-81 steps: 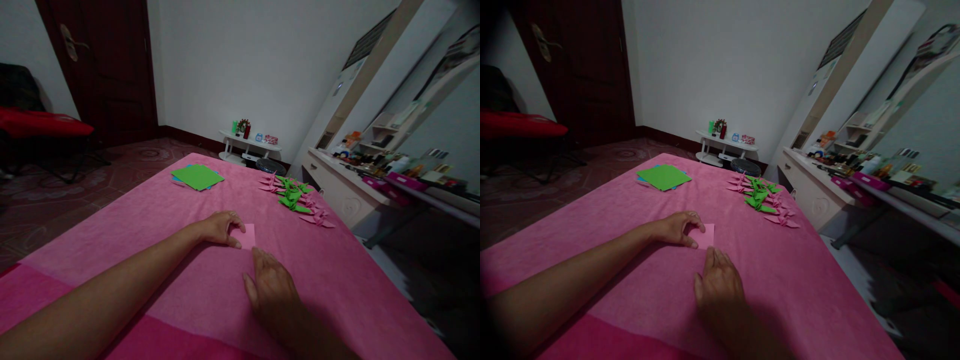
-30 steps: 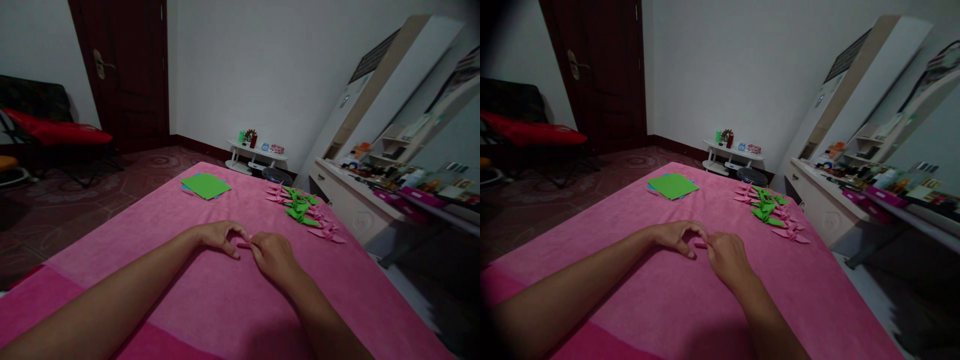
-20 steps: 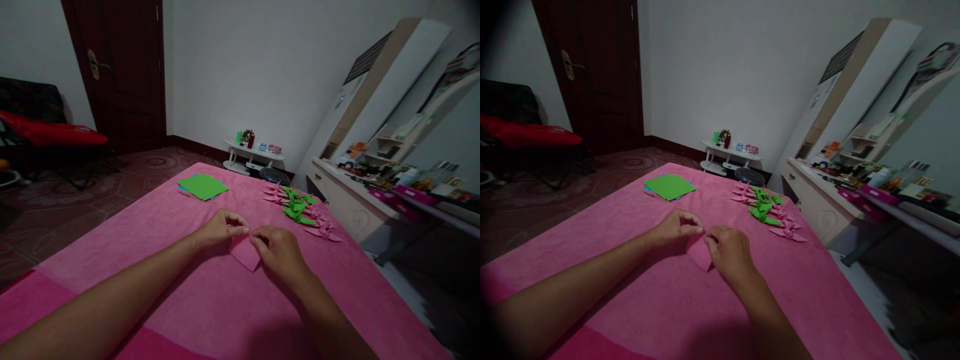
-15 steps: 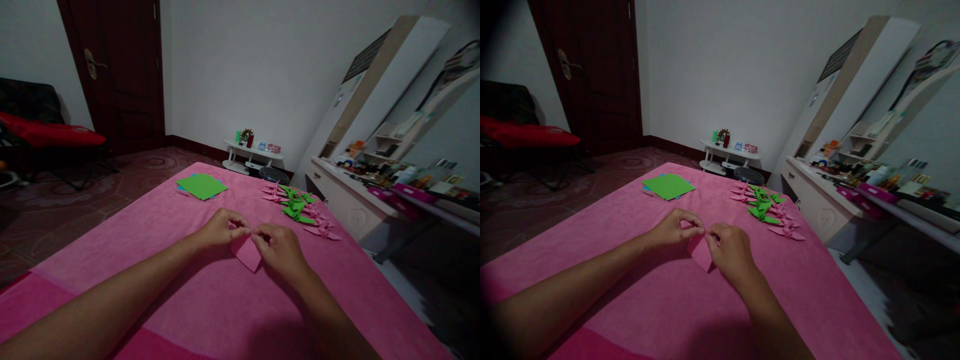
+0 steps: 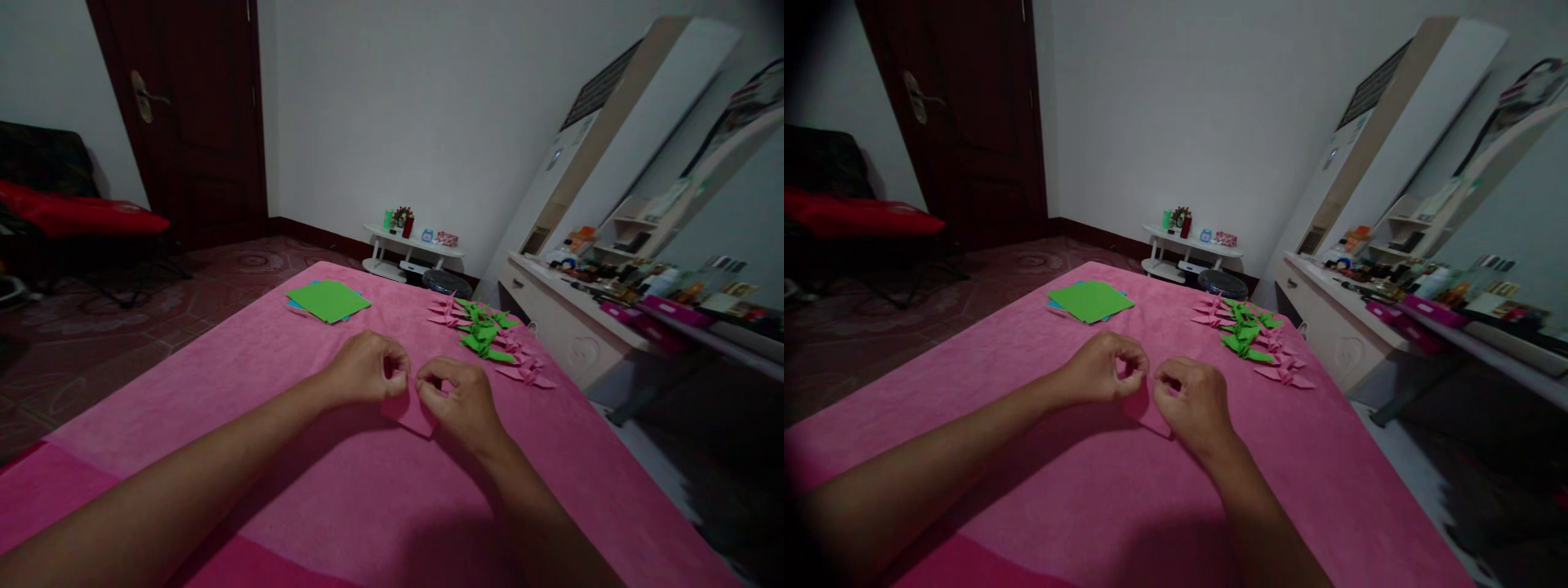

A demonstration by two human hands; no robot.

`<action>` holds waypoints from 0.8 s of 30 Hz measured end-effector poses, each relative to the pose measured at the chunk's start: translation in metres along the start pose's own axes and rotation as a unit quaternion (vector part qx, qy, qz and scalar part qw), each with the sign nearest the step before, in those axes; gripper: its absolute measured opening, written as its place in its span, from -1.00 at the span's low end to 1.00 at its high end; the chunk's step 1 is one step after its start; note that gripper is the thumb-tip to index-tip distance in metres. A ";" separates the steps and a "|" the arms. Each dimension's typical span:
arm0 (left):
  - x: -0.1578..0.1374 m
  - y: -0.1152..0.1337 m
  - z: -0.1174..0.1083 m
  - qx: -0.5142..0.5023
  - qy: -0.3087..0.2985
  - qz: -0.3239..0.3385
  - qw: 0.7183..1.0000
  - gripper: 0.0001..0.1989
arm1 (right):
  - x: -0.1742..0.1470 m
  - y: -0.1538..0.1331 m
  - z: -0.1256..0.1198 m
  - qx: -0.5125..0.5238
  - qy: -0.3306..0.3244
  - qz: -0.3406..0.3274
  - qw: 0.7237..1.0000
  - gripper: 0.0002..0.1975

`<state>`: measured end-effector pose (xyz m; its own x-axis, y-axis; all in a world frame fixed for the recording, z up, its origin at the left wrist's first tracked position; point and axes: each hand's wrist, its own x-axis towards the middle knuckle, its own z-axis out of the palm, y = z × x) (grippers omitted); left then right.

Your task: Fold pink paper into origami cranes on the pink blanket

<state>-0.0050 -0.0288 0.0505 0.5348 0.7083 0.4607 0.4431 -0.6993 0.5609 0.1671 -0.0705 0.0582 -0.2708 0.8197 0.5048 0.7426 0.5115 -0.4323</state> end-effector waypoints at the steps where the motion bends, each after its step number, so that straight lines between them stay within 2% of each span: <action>1: 0.001 -0.002 -0.002 -0.009 -0.001 -0.003 1.000 -0.86 | 0.000 0.001 -0.001 0.012 0.002 0.002 1.000 -0.84; 6: 0.006 -0.011 -0.009 -0.031 0.015 -0.002 0.999 -0.87 | 0.002 0.005 -0.005 0.064 0.009 0.025 0.998 -0.84; 10: 0.006 -0.013 -0.008 -0.049 0.036 -0.028 0.998 -0.87 | 0.003 0.006 -0.006 0.124 0.016 0.044 0.991 -0.85; 15: 0.002 -0.003 -0.003 -0.145 -0.019 -0.028 0.989 -0.65 | 0.004 0.006 -0.008 0.178 0.039 0.061 0.981 -0.86; 17: 0.002 -0.001 0.000 -0.177 -0.025 -0.031 0.983 -0.61 | 0.004 0.006 -0.007 0.191 0.042 0.070 0.978 -0.86; 24: 0.000 -0.005 0.012 -0.157 -0.014 -0.004 0.988 -0.70 | 0.003 0.005 0.004 0.244 -0.022 0.099 0.964 -0.89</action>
<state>0.0009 -0.0265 0.0392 0.5547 0.7071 0.4386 0.2047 -0.6269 0.7517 0.1672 -0.0642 0.0548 -0.1866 0.9184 0.3488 0.4084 0.3954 -0.8227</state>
